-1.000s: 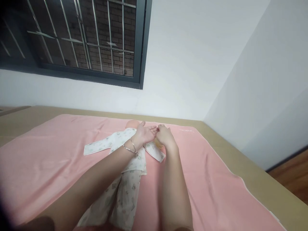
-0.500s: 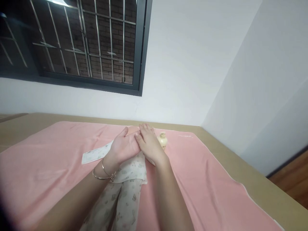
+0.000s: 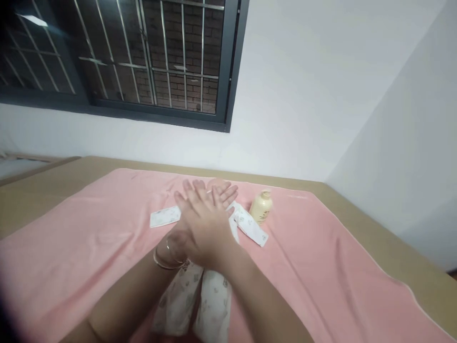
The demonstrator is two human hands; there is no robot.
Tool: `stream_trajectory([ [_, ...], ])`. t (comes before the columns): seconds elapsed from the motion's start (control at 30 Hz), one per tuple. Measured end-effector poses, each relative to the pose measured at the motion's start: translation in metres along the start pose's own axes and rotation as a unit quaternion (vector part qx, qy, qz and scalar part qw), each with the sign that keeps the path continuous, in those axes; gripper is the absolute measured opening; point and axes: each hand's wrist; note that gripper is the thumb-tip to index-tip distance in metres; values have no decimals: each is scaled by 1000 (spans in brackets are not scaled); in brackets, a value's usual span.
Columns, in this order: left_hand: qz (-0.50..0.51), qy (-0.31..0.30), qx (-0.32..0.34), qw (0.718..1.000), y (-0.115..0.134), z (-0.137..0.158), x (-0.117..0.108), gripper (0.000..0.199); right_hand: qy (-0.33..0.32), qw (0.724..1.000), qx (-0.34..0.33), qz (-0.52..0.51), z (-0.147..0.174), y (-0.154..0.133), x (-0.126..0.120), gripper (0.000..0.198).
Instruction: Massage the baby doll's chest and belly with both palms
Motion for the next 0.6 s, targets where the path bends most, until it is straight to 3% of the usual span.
stream_trajectory([
  [0.1,150,-54,-45,986,16,2,16,57,50,997,29,-42,0,23,0,63],
  [0.2,206,-82,-57,974,30,5,21,60,95,990,70,-72,0,36,3,62],
  [0.3,228,-73,-63,969,35,12,13,63,99,986,108,-83,2,25,9,64],
  [0.47,209,2,-5,978,41,12,-5,64,68,991,42,-111,12,-21,11,73],
  [0.53,149,-24,-21,988,39,13,-7,65,58,992,11,-112,15,-33,7,75],
  [0.6,82,-88,-50,991,32,19,-4,65,68,992,4,-109,18,-35,2,75],
])
Point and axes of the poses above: each hand's wrist, its own z-axis away from the middle knuckle, its own x-axis out of the palm, y = z × x, and after that the axes turned 3 degrees about -y, right-handed
